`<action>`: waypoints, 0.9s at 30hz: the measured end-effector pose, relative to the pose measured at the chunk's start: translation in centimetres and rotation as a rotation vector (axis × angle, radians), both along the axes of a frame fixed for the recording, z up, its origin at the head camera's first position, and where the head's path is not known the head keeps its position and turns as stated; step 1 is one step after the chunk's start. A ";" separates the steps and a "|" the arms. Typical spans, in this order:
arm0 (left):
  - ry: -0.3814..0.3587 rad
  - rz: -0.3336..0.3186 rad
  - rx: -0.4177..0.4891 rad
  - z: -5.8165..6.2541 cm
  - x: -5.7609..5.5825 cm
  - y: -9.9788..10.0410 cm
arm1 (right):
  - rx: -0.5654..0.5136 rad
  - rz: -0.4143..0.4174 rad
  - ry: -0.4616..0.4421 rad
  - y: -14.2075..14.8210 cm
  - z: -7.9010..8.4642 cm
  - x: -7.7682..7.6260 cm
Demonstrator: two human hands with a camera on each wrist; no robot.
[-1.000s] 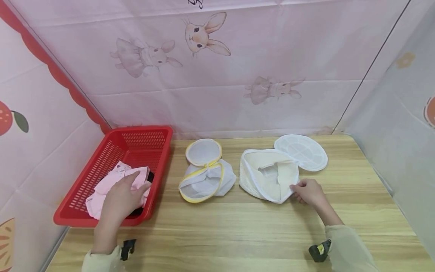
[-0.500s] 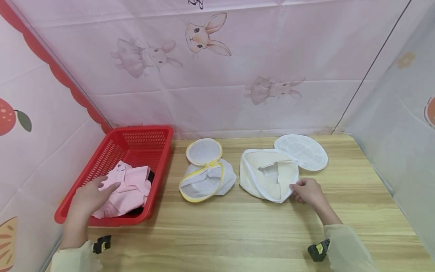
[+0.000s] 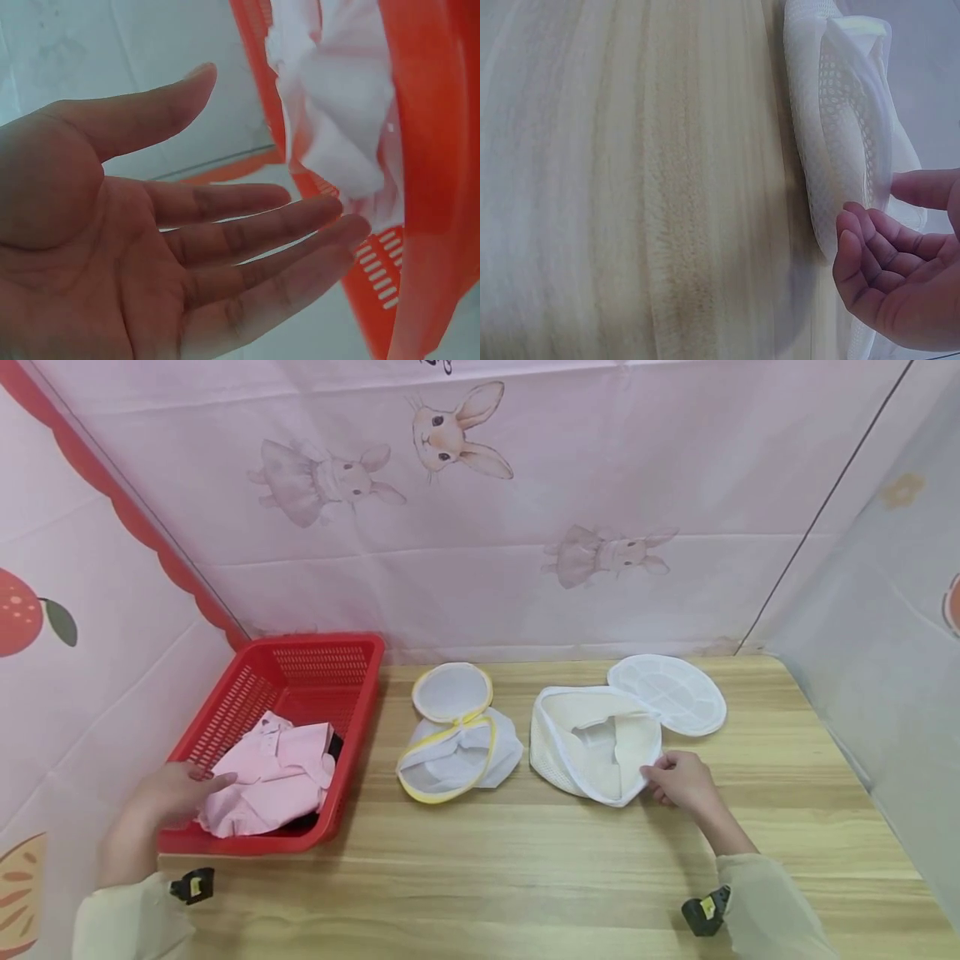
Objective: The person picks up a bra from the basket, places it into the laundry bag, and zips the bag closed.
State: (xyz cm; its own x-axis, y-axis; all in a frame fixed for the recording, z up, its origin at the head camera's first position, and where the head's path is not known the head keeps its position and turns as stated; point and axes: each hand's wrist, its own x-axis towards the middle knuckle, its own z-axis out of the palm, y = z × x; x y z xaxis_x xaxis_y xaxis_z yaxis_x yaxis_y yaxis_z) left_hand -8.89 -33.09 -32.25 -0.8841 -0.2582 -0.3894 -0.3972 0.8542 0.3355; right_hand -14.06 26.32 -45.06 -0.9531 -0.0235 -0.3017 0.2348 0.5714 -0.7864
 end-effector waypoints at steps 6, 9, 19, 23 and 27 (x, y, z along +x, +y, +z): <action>-0.063 0.035 0.105 -0.5 -0.3 -1.1 | 0.006 0.012 0.009 0.1 0.0 0.0; -0.086 0.060 0.124 -0.7 -0.3 -1.2 | 0.005 0.018 0.012 0.1 -0.1 0.0; -0.092 0.119 0.147 -1.4 -0.6 -2.2 | 0.011 0.030 0.004 0.3 0.0 -0.1; -0.091 0.122 0.173 -1.5 -0.7 -2.4 | 0.019 0.029 -0.002 0.3 0.1 -0.1; -0.087 0.086 0.200 -1.3 -1.1 -2.6 | 0.024 0.033 -0.004 0.2 0.3 -0.1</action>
